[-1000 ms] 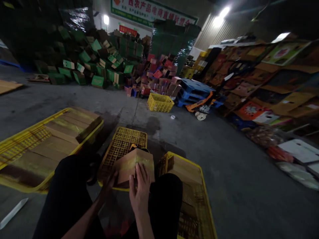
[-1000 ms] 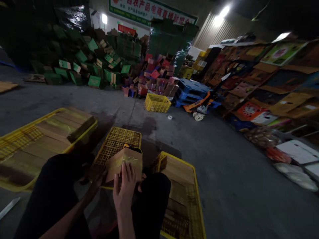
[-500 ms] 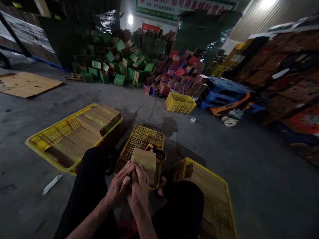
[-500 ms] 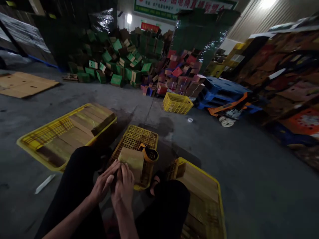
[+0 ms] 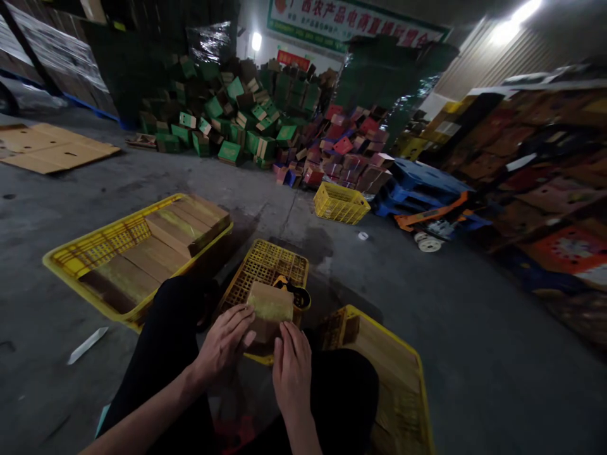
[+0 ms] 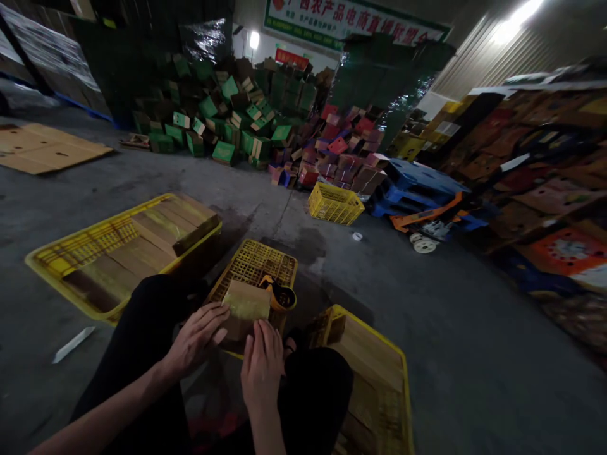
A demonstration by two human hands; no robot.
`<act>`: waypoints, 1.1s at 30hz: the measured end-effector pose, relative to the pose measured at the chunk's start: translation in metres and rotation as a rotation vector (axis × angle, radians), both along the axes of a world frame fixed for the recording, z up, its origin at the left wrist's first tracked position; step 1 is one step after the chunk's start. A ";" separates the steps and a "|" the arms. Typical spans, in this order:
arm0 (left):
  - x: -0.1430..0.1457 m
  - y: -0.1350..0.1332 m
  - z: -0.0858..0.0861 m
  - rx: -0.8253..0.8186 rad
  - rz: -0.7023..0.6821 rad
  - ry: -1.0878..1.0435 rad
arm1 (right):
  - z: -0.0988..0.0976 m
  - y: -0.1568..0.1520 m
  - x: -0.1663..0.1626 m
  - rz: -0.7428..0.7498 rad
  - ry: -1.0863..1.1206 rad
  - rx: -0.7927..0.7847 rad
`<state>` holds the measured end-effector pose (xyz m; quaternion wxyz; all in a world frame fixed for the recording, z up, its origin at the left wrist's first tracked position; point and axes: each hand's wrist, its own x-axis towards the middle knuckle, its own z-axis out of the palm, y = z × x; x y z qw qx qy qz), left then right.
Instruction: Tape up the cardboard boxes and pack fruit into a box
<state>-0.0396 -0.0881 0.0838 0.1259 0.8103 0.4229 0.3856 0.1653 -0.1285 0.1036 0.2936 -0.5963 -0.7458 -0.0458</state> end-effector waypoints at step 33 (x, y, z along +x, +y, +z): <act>-0.003 0.003 0.001 0.008 0.025 0.118 | 0.041 0.050 0.005 0.154 -0.061 -0.099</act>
